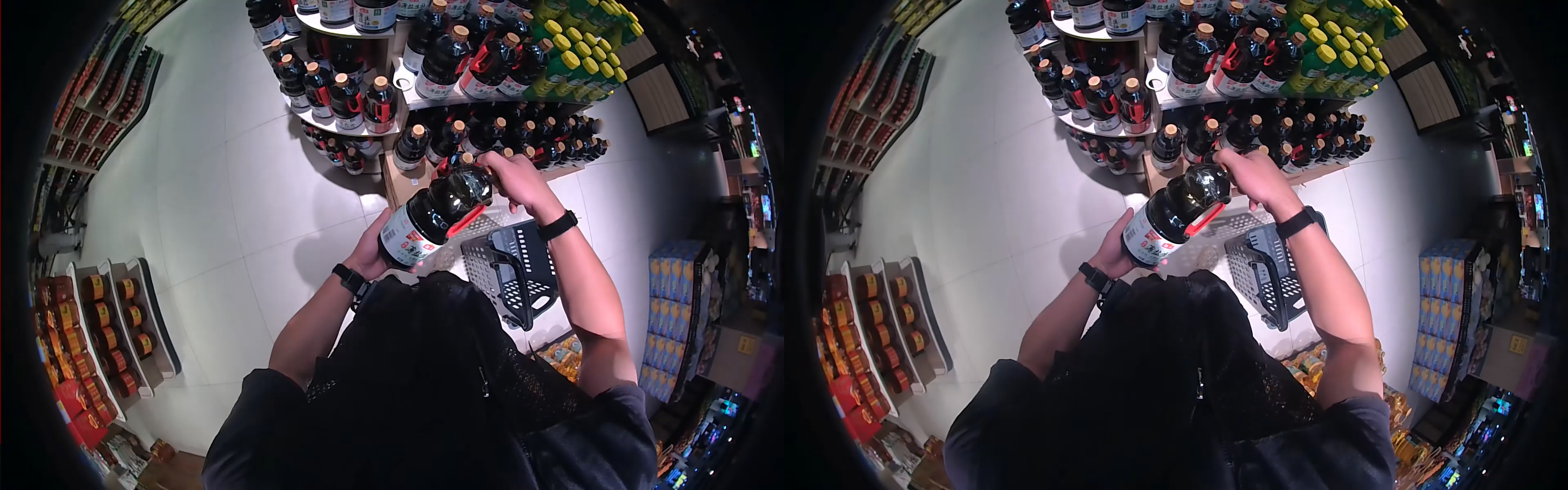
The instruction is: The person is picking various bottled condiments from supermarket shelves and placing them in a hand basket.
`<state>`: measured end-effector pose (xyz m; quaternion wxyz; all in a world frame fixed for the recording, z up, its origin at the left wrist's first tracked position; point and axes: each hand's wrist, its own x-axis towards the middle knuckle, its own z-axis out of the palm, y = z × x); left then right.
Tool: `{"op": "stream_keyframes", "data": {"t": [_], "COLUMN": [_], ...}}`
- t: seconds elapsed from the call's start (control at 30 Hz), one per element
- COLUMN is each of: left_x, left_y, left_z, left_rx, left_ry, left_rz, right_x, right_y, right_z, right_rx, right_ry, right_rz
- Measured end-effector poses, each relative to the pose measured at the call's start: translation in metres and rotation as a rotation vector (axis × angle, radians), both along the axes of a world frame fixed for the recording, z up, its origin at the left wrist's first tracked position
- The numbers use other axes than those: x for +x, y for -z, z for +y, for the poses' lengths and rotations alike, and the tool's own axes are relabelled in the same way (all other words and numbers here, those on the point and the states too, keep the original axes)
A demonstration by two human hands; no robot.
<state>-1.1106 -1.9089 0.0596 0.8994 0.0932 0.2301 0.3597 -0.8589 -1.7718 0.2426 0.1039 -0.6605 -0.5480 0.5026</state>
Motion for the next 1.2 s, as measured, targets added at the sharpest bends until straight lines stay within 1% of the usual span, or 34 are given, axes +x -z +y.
{"op": "stream_keyframes", "data": {"t": [0.1,0.17,0.27,0.3,0.4,0.47,0.5,0.53,0.63,0.67,0.77,0.8,0.9,1.0,1.1,1.13,1.2], "left_x": [-0.001,-0.005,-0.013,-0.014,-0.017,-0.018,-0.02,-0.023,-0.03,-0.036,-0.066,-0.079,-0.121,-0.149,-0.157,-0.155,-0.144], "left_y": [-0.006,0.006,0.011,0.008,0.001,0.012,0.034,0.042,0.058,0.077,0.096,0.102,0.123,0.149,0.181,0.186,0.188], "left_z": [-0.003,-0.005,-0.004,-0.005,-0.006,-0.006,-0.007,-0.008,-0.007,-0.008,-0.021,-0.03,-0.072,-0.138,-0.216,-0.241,-0.281], "left_rx": [-0.078,-0.054,-0.01,0.002,0.059,0.038,0.001,-0.035,-0.108,-0.173,-0.24,-0.249,-0.299,-0.426,-0.611,-0.672,-0.777], "left_ry": [-0.005,0.02,0.036,0.033,-0.002,0.003,0.02,0.038,0.005,-0.006,-0.049,-0.097,-0.23,-0.33,-0.362,-0.359,-0.345], "left_rz": [0.012,0.026,0.023,0.018,0.126,0.154,0.146,0.138,0.319,0.362,0.588,0.608,0.7,0.844,0.922,0.928,0.934], "right_x": [-0.005,-0.005,-0.001,0.0,-0.001,-0.002,-0.005,-0.006,-0.025,-0.03,-0.049,-0.055,-0.066,-0.071,-0.07,-0.07,-0.07], "right_y": [0.006,0.015,0.016,0.02,0.025,0.036,0.04,0.046,0.061,0.069,0.11,0.12,0.158,0.2,0.235,0.245,0.258], "right_z": [0.005,0.008,0.011,0.009,0.0,-0.008,-0.012,-0.014,-0.022,-0.02,-0.016,-0.008,0.019,0.049,0.079,0.087,0.096], "right_rx": [0.003,0.011,-0.188,-0.257,-0.297,-0.253,-0.23,-0.215,-0.155,-0.131,0.213,0.142,0.223,0.19,0.127,0.089,0.125], "right_ry": [-0.039,-0.061,-0.063,-0.019,-0.036,-0.043,-0.049,-0.056,-0.127,-0.192,-0.369,-0.382,-0.459,-0.501,-0.547,-0.534,-0.56], "right_rz": [-0.028,-0.025,0.101,0.147,0.065,0.104,0.118,0.085,0.007,-0.066,-0.291,-0.334,-0.526,-0.626,-0.652,-0.657,-0.675]}}
